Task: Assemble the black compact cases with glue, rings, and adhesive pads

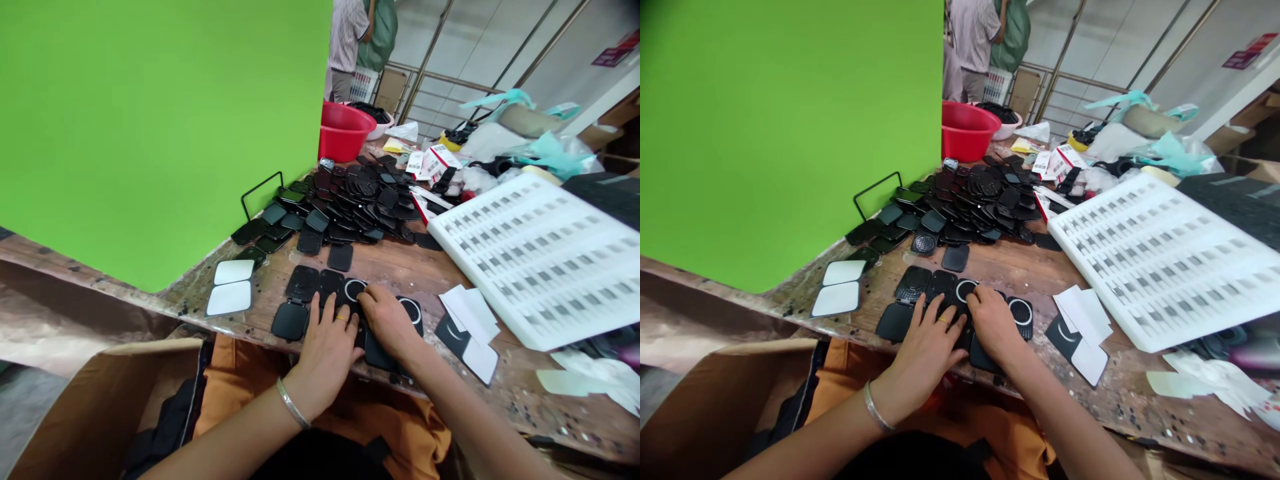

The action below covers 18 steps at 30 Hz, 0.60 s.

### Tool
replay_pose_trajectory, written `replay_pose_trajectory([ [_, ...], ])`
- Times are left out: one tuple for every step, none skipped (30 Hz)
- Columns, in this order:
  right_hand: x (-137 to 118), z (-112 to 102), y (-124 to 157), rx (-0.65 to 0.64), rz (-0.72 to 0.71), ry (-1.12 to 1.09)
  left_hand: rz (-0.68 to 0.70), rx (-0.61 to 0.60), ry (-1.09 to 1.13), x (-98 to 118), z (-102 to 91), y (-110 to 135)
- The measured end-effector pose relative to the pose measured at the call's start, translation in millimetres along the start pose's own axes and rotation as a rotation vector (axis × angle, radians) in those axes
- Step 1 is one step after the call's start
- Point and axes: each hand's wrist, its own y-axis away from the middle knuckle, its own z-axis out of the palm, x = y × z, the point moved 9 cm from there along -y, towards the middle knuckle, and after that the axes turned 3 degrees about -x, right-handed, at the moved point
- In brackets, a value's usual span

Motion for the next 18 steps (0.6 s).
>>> replay_pose_trajectory([
  [0.3, 0.0, -0.3, 0.004, -0.004, -0.015, -0.002, -0.002, -0.001, 0.1, -0.4, 0.1],
  [0.6, -0.7, -0.2, 0.013, -0.009, -0.04, -0.006, -0.001, -0.002, -0.1, -1.0, 0.3],
  [1.3, -2.5, 0.5, 0.03, -0.01, -0.073, -0.009, 0.001, -0.004, -0.4, -1.5, 0.6],
  [2.7, -5.2, 2.0, 0.052, -0.008, -0.112, -0.01, 0.004, -0.005, -0.5, -2.1, 0.8],
  [5.0, -8.8, 4.4, 0.076, -0.004, -0.154, -0.008, 0.005, -0.006, -0.5, -2.5, 0.9],
  [9.1, -13.5, 7.9, 0.104, 0.006, -0.193, -0.004, 0.007, -0.007, -0.5, -2.9, 0.9],
  [15.4, -19.2, 12.5, 0.139, 0.023, -0.227, 0.0, 0.008, -0.007, -0.4, -3.2, 0.6],
  [25.2, -25.7, 18.3, 0.178, 0.053, -0.253, 0.004, 0.006, -0.008, -0.5, -3.1, 0.1],
  [38.7, -32.7, 25.6, 0.222, 0.098, -0.267, 0.007, 0.004, -0.01, -0.7, -2.8, -0.8],
  [56.9, -39.7, 34.6, 0.266, 0.166, -0.264, 0.009, 0.003, -0.013, -1.2, -2.3, -1.9],
  [79.3, -46.8, 45.9, 0.31, 0.258, -0.241, 0.011, 0.004, -0.018, -1.9, -1.8, -3.3],
  [104.5, -54.0, 59.7, 0.35, 0.363, -0.203, 0.012, 0.008, -0.024, -2.6, -1.2, -4.8],
  [131.1, -61.5, 75.7, 0.386, 0.474, -0.155, 0.014, 0.013, -0.031, -3.3, -0.6, -6.3],
  [157.4, -69.4, 93.7, 0.421, 0.587, -0.097, 0.016, 0.023, -0.038, -4.1, -0.3, -7.7],
  [181.7, -77.6, 112.5, 0.455, 0.685, -0.043, 0.019, 0.032, -0.045, -4.5, -0.2, -8.8],
  [203.5, -85.5, 131.6, 0.489, 0.778, 0.009, 0.022, 0.038, -0.052, -4.8, -0.3, -9.5],
  [222.2, -92.3, 149.8, 0.518, 0.862, 0.056, 0.027, 0.044, -0.06, -4.8, -0.7, -9.9],
  [237.6, -97.4, 165.8, 0.535, 0.932, 0.093, 0.032, 0.048, -0.071, -4.4, -1.2, -9.9],
])
